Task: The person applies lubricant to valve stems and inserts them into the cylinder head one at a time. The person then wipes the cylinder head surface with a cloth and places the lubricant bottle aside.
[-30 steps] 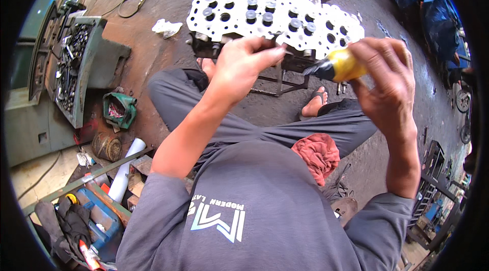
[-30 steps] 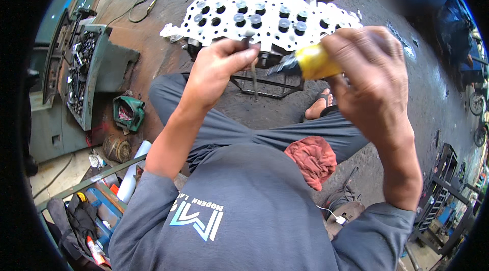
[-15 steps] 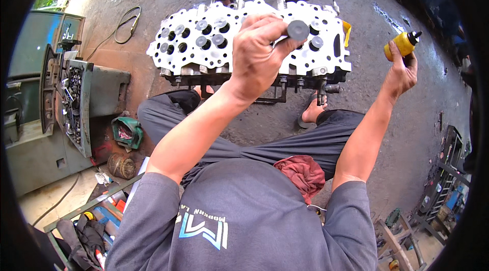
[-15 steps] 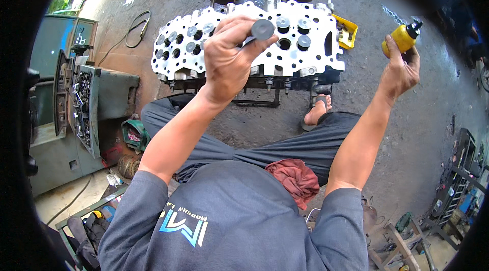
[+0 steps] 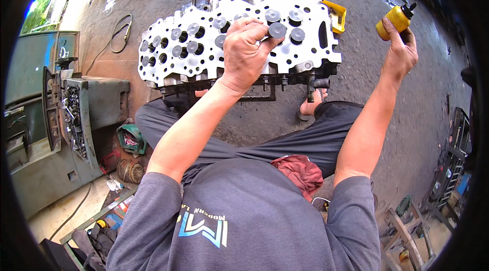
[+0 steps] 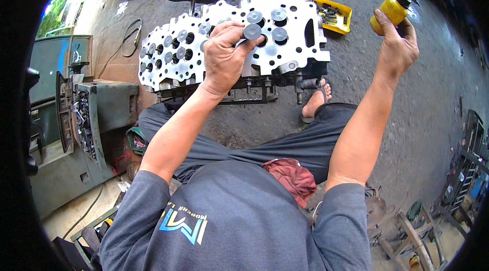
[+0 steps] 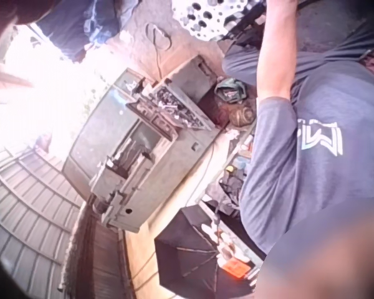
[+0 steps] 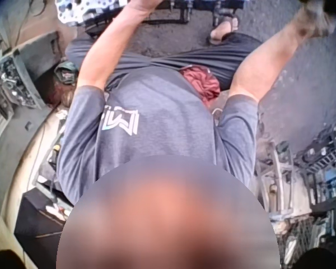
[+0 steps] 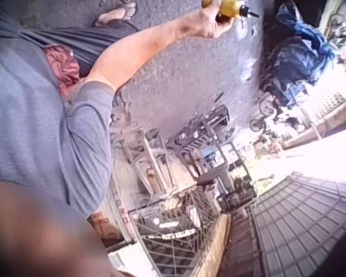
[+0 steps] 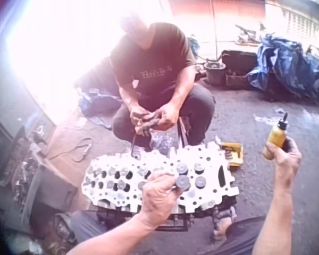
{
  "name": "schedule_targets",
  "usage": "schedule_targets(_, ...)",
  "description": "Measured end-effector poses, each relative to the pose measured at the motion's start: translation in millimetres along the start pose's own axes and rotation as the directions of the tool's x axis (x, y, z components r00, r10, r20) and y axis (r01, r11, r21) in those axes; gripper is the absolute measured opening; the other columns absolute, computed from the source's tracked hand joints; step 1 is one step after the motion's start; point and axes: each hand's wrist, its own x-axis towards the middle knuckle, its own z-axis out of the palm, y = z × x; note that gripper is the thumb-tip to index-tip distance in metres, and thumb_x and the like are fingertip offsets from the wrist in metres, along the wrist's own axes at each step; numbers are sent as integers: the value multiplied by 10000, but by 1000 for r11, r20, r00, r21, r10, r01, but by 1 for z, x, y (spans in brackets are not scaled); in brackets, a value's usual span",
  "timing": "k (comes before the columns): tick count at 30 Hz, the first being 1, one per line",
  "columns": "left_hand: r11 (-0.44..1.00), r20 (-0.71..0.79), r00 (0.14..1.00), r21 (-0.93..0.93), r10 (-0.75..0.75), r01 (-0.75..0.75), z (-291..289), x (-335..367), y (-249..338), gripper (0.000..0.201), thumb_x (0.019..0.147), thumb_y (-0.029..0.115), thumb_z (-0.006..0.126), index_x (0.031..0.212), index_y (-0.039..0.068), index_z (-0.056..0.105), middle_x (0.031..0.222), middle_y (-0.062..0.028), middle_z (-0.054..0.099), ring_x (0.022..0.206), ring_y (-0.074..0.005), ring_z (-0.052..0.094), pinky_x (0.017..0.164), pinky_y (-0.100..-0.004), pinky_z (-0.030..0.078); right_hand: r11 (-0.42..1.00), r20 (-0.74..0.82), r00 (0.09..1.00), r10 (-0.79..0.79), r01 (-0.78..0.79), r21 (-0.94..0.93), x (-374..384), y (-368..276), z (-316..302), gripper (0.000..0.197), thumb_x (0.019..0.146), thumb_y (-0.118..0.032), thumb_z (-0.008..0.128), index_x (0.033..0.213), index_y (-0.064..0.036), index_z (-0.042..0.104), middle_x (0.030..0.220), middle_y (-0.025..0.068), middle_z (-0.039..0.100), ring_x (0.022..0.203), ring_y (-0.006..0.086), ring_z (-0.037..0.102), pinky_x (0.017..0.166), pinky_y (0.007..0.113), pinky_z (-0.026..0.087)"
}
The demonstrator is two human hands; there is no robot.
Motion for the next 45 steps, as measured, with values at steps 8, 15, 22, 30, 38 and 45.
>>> schedule_targets(8, 981, -93, 989, 152, -111, 125, -24, -28, 15, 726, 680, 260, 969, 1286, 30, 641, 1392, -163, 442, 1390, -337, 345, 1135, -439, 328, 1000, 21, 1000, -12, 12, 2, 1, 0, 3, 507, 743, -282, 944, 1137, -21, 760, 1072, 104, 781, 1018, 205, 737, 968, 349, 570)
schedule_targets(15, 970, -21, 998, 236, 62, -55, -70, -71, 37, 770, 793, 281, 897, 1417, 24, 526, 1385, -149, 547, 1411, -370, 372, 1175, -489, 291, 999, 27, 999, -29, 28, 37, 6, 2, 3, 511, 743, -280, 945, 1140, -17, 760, 1073, 120, 782, 1018, 212, 745, 954, 339, 584)
schedule_targets(22, 925, 287, 947, 300, 146, -234, -23, -27, 41, 682, 907, 341, 754, 1481, 78, 496, 1375, -109, 578, 1423, -372, 330, 1202, -542, 203, 1000, 74, 997, 23, -22, -12, 0, -3, 13, 513, 764, -302, 933, 1160, -31, 752, 1113, 133, 773, 1059, 235, 742, 975, 367, 588)
schedule_targets(30, 969, 229, 965, 179, 125, -168, -58, -48, 59, 506, 882, 264, 785, 1321, 51, 649, 1295, -129, 607, 1348, -371, 447, 1143, -502, 331, 994, 66, 997, 39, -46, 95, 7, 4, 10, 539, 768, -292, 928, 1181, -3, 737, 1120, 133, 766, 1065, 236, 731, 979, 368, 580)
schedule_targets(38, 964, 136, 962, -90, -236, 249, -111, -120, 53, 277, 864, 87, 801, 1130, 29, 749, 1005, -99, 719, 1037, -279, 677, 929, -382, 533, 993, 94, 990, 106, -111, 47, 8, 15, 12, 601, 770, -304, 921, 1238, 11, 714, 1177, 142, 749, 1129, 251, 699, 1083, 395, 498)
schedule_targets(45, 933, -16, 948, -178, -319, 312, -148, -149, 29, 145, 965, 62, 707, 844, -14, 682, 792, -55, 661, 721, -148, 578, 679, -293, 469, 996, 94, 992, 87, -86, -10, 7, 33, -2, 708, 787, -338, 900, 1323, 56, 655, 1275, 163, 682, 1204, 290, 652, 1111, 421, 473)
